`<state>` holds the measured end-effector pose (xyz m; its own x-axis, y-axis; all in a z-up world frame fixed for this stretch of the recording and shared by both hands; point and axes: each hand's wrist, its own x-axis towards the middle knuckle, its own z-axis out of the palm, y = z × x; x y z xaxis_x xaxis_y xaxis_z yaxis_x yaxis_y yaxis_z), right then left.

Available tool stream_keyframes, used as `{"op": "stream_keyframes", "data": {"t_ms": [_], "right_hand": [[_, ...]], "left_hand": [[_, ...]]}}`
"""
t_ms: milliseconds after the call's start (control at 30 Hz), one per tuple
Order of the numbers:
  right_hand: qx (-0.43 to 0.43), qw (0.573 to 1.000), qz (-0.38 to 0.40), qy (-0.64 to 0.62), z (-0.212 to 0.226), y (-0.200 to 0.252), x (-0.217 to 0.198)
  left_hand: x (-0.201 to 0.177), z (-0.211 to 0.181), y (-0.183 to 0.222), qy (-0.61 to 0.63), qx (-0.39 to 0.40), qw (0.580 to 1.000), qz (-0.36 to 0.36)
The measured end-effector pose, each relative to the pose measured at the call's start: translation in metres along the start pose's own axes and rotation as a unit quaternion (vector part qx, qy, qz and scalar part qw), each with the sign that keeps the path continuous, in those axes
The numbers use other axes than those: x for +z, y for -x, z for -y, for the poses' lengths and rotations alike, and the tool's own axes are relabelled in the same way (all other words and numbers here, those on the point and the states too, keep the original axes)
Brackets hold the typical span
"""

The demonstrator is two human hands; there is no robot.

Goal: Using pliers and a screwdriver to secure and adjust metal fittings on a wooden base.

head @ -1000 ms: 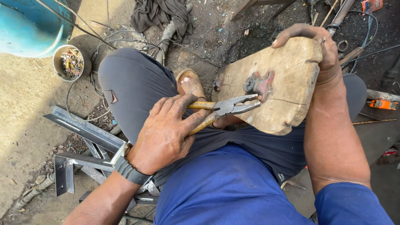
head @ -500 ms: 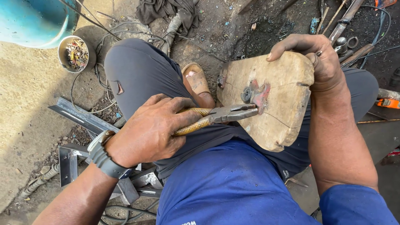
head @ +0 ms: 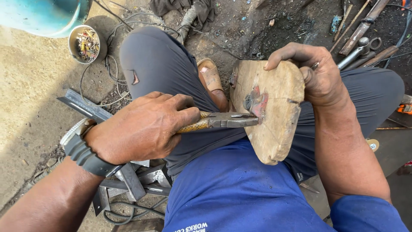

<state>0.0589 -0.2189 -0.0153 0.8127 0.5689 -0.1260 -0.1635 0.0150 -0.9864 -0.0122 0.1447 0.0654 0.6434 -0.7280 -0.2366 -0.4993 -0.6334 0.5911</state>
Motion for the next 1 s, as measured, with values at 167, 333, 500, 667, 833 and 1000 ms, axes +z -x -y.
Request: {"op": "stream_keyframes", "data": {"t_ms": [167, 333, 500, 667, 833, 1000], "right_hand": [[-0.01, 0.999, 0.037, -0.033, 0.0, -0.003, 0.021], [-0.004, 0.998, 0.06, -0.008, 0.008, -0.014, 0.059], [0.045, 0.993, -0.005, -0.108, 0.024, -0.014, 0.067], [0.141, 0.953, -0.181, -0.199, -0.006, 0.037, 0.064], [0.149, 0.943, -0.121, -0.273, -0.023, 0.101, 0.085], [0.078, 0.99, -0.112, -0.033, -0.001, 0.123, 0.053]], "left_hand": [[0.006, 0.0, 0.01, -0.087, -0.014, 0.996, 0.018], [0.039, 0.021, 0.028, -0.119, -0.056, 0.991, 0.006], [0.057, 0.03, 0.048, -0.133, -0.051, 0.988, -0.051], [0.068, 0.028, 0.059, -0.129, -0.078, 0.987, -0.058], [0.066, 0.026, 0.057, -0.146, -0.083, 0.984, -0.053], [0.069, 0.032, 0.058, -0.154, -0.083, 0.983, -0.055]]}}
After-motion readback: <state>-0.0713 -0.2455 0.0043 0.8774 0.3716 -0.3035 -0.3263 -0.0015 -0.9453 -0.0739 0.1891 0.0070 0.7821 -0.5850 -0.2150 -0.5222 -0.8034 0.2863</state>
